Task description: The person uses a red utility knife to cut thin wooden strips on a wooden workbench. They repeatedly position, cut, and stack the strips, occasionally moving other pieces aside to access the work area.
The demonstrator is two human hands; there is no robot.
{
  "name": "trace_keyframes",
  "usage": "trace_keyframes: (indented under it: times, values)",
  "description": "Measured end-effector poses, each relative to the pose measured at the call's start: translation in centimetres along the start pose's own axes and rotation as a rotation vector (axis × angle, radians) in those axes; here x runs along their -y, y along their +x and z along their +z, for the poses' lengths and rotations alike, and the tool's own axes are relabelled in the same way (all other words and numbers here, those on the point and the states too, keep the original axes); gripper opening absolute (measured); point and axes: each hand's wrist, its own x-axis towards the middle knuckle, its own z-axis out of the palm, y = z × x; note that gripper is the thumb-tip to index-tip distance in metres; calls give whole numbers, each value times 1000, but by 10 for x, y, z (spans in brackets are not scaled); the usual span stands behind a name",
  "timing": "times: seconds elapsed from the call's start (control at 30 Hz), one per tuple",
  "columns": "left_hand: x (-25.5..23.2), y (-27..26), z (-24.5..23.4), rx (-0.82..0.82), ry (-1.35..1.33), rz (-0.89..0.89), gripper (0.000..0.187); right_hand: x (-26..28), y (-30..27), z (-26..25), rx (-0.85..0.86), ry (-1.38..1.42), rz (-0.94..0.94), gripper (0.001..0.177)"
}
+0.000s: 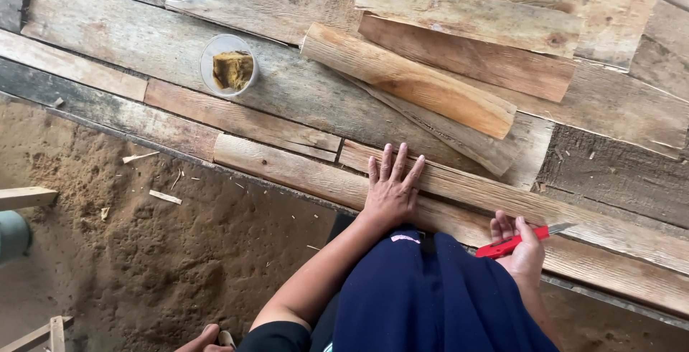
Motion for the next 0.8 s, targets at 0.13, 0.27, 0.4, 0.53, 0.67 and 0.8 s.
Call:
trace_keyframes:
  times: [0.13, 0.27, 0.4, 0.53, 0.67, 0.8]
  values:
    - [3, 1, -1, 48, -24, 6, 89, -3, 4, -3, 4, 8, 4, 8]
    - [3, -2, -5, 3, -20, 47, 87, -3, 3, 0, -11, 19, 5, 9]
    - [5, -3, -4, 32, -69, 43, 75, -15, 21, -14, 34, -6, 4, 13]
    - [5, -2, -4, 45, -103, 28, 70, -20, 29, -21, 62, -29, 7, 20]
    - [5, -2, -5, 35, -90, 30, 71, -18, 30, -24, 58, -37, 16, 19]
    - [4, -1, -6, 38, -80, 18, 70, -13, 28, -30, 65, -48, 73, 18]
